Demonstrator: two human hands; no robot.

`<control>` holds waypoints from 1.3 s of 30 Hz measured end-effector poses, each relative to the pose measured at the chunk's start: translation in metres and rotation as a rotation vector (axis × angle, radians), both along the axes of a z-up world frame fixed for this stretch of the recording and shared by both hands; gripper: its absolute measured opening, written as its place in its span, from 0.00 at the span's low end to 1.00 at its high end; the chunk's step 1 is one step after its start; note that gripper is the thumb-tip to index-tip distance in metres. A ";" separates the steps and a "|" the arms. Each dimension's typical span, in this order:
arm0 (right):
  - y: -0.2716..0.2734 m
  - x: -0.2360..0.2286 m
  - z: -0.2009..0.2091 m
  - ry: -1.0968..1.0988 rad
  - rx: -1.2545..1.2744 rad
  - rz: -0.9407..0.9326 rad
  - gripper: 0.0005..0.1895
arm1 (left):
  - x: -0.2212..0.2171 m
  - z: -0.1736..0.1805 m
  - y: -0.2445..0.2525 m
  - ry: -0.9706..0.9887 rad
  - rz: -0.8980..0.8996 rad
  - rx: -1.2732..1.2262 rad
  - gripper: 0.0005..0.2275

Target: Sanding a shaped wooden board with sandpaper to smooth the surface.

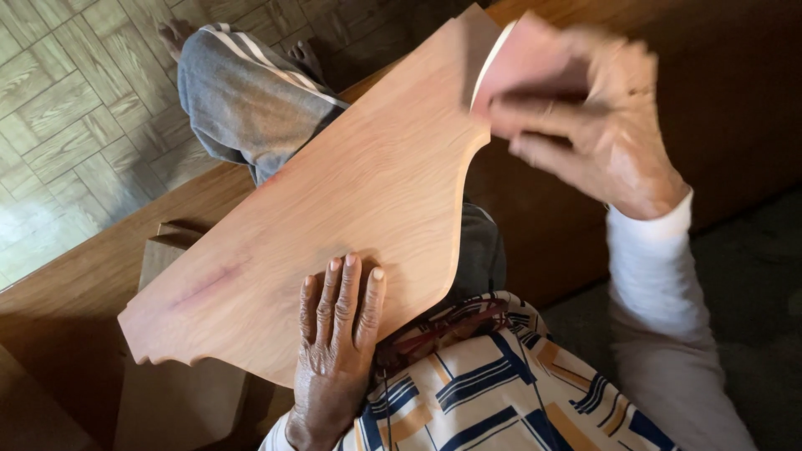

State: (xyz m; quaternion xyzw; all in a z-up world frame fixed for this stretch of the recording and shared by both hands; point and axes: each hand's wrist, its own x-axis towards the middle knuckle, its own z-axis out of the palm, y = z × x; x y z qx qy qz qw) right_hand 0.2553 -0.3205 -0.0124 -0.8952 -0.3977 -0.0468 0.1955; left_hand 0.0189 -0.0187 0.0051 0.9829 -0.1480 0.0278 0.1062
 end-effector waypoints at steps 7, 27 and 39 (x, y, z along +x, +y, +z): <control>0.000 0.000 -0.002 0.004 0.079 -0.037 0.21 | 0.001 0.002 0.001 -0.010 0.007 0.029 0.19; 0.051 0.032 -0.003 1.116 1.527 0.181 0.28 | 0.026 0.037 0.033 0.100 -0.077 -0.157 0.40; 0.035 0.027 0.013 0.507 1.083 -0.332 0.29 | 0.058 0.072 0.067 0.350 -0.035 -0.280 0.41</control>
